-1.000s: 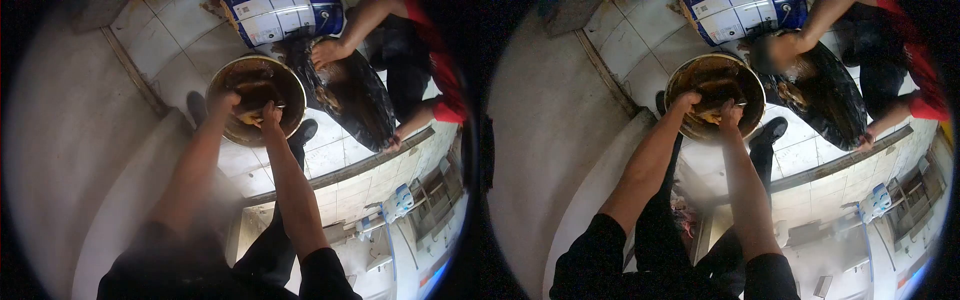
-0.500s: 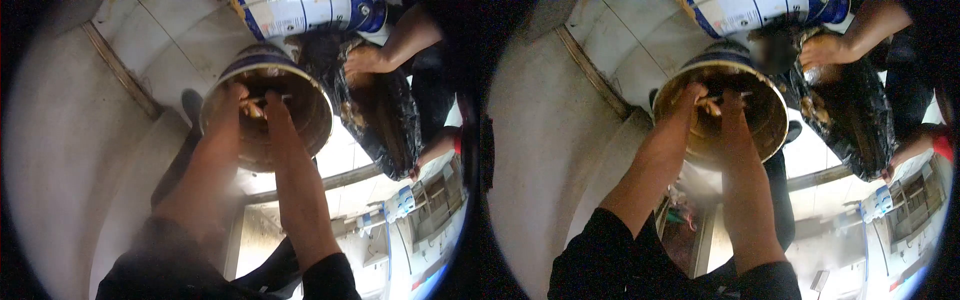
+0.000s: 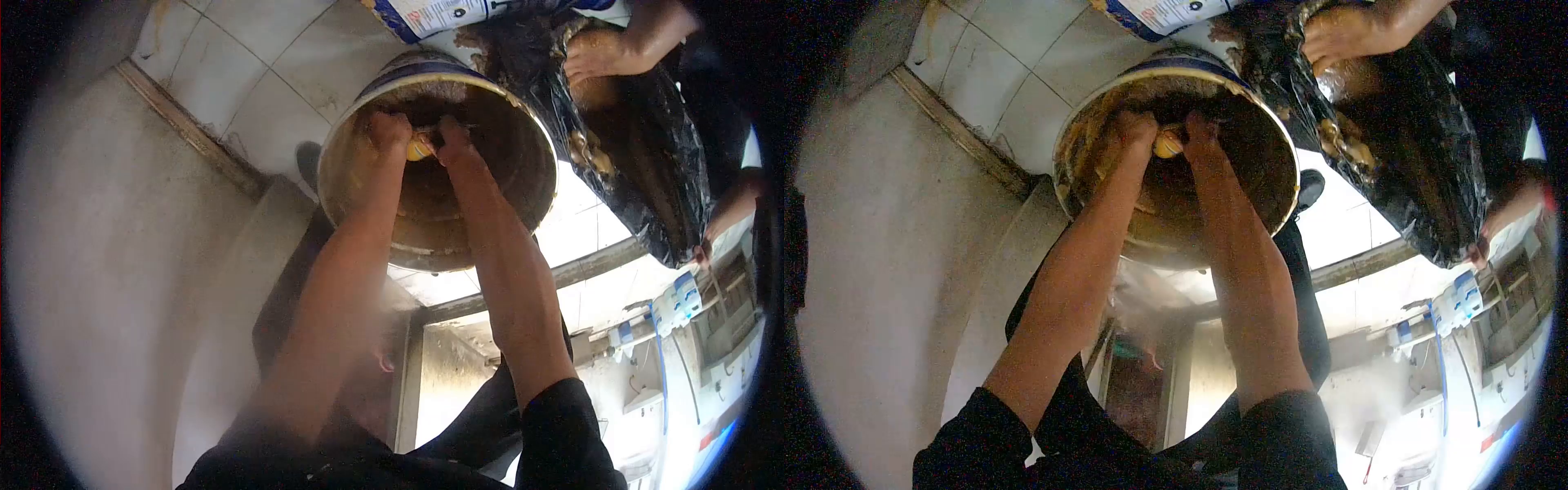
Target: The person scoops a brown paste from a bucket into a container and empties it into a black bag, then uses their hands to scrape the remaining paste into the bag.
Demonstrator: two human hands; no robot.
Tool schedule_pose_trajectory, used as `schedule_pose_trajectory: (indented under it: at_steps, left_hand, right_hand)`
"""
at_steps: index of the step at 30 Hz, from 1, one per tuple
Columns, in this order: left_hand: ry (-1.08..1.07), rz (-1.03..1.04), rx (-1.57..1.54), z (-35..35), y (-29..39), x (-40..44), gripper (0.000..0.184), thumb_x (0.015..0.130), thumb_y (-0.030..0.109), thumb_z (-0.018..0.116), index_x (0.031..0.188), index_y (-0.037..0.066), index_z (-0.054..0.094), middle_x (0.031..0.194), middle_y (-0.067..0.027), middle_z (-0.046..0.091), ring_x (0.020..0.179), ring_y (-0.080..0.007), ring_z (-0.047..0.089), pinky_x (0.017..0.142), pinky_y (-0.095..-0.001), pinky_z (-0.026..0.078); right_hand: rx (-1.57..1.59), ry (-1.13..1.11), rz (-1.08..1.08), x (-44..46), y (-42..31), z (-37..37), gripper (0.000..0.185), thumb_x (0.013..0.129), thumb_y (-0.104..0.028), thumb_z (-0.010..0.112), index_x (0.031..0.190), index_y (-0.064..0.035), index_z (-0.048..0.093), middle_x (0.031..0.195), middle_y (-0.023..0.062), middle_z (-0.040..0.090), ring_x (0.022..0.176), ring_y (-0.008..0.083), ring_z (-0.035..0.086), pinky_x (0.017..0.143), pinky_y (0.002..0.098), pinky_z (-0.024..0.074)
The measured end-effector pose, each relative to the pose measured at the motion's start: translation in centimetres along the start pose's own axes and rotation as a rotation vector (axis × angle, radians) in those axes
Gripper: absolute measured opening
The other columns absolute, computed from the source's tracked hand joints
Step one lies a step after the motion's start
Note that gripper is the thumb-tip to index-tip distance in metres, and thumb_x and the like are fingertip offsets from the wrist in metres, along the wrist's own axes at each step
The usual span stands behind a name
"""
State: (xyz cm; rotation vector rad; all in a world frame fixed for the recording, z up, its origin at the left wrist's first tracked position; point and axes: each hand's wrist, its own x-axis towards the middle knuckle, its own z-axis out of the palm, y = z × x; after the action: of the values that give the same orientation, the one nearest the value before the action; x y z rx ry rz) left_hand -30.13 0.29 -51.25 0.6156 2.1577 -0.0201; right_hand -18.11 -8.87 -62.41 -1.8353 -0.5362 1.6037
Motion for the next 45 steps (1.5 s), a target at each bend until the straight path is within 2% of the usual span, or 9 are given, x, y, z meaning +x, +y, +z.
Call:
schedule_pose_trajectory:
  at_steps: [3,6,10,23,27,30,36,38,45]
  left_hand:
    - [-0.08,-0.184,-0.301,5.2,-6.7,4.0,0.042,0.085,0.018,0.057,0.121,-0.003,0.051,0.117,-0.0224,0.06,0.108,-0.0308,0.06,0.092,-0.0388,0.048]
    - [-0.164,-0.474,-0.624,4.8,-8.1,4.3,0.047,0.091,0.023,0.053,0.131,0.001,0.042,0.13,-0.0184,0.047,0.117,-0.0302,0.052,0.098,-0.041,0.042]
    - [-0.253,-0.847,-0.988,3.1,-8.6,2.0,0.055,0.098,0.031,0.047,0.144,0.006,0.029,0.149,-0.0131,0.028,0.129,-0.0304,0.04,0.108,-0.0444,0.032]
    - [-0.144,-0.185,-0.378,1.9,-4.1,6.3,0.043,0.093,0.011,0.05,0.133,-0.001,0.037,0.101,-0.0128,0.06,0.073,-0.0199,0.059,0.055,-0.0351,0.049]
    - [0.169,0.198,-0.565,-4.6,2.8,-3.1,0.051,0.077,0.004,0.065,0.124,-0.007,0.048,0.118,-0.0234,0.06,0.109,-0.0367,0.058,0.092,-0.0392,0.046]
    - [0.031,0.337,-0.146,-7.9,2.9,-3.8,0.052,0.092,0.018,0.059,0.136,-0.002,0.04,0.121,-0.019,0.059,0.107,-0.0277,0.059,0.094,-0.0352,0.045]
    - [-0.164,0.774,-0.242,-19.8,6.6,-9.7,0.031,0.083,0.017,0.071,0.111,0.006,0.062,0.112,-0.0102,0.063,0.101,-0.0292,0.06,0.089,-0.0382,0.046]
    - [0.352,1.2,0.15,-21.2,6.4,-8.6,0.029,0.078,0.016,0.075,0.103,0.009,0.061,0.102,-0.0061,0.062,0.093,-0.0275,0.059,0.082,-0.0404,0.045]
    - [0.416,1.343,0.15,-22.2,5.8,-6.8,0.03,0.074,0.011,0.078,0.099,0.011,0.061,0.101,-0.0082,0.055,0.097,-0.0273,0.051,0.087,-0.0421,0.039]
  right_hand:
    - [0.168,0.076,0.02,-0.2,-0.3,-0.2,0.027,0.087,-0.018,0.061,0.11,-0.0036,0.055,0.112,0.0128,0.056,0.101,0.0274,0.059,0.07,0.0386,0.0607]
    - [-1.36,-0.537,-0.1,1.2,-5.9,-0.4,0.024,0.09,-0.015,0.055,0.11,-0.0018,0.052,0.108,0.014,0.055,0.093,0.027,0.061,0.06,0.035,0.0621]
    - [-0.203,-0.111,0.365,-1.6,-9.9,1.2,0.028,0.093,-0.015,0.05,0.117,-0.0026,0.047,0.103,0.0109,0.055,0.079,0.0217,0.062,0.051,0.0315,0.0591]
    - [0.138,0.194,0.424,-2.0,-12.7,5.6,0.04,0.086,-0.018,0.061,0.121,-0.0022,0.049,0.105,0.0118,0.058,0.088,0.0263,0.059,0.071,0.0377,0.0505]
    - [0.494,0.058,0.46,-2.3,-10.2,6.3,0.042,0.087,-0.019,0.062,0.123,-0.0029,0.048,0.112,0.0121,0.057,0.097,0.0263,0.056,0.085,0.0382,0.0481]
    - [-0.701,-0.349,-0.016,-0.3,-5.7,4.8,0.046,0.089,-0.028,0.06,0.127,-0.0049,0.047,0.124,0.0111,0.052,0.109,0.025,0.052,0.094,0.0377,0.043]
    - [-0.426,-0.006,0.172,-0.8,-7.0,6.9,0.048,0.086,-0.028,0.064,0.124,-0.0036,0.048,0.12,0.0108,0.053,0.104,0.0245,0.052,0.092,0.0381,0.0426]
    - [-0.392,0.077,0.159,-0.5,-7.0,6.9,0.048,0.084,-0.027,0.065,0.123,-0.003,0.049,0.119,0.0107,0.053,0.103,0.0243,0.052,0.091,0.0383,0.0425]
    - [-0.505,0.114,0.052,-0.1,-5.8,6.5,0.051,0.08,-0.027,0.07,0.119,-0.001,0.051,0.113,0.0103,0.053,0.096,0.0236,0.052,0.087,0.039,0.0419]
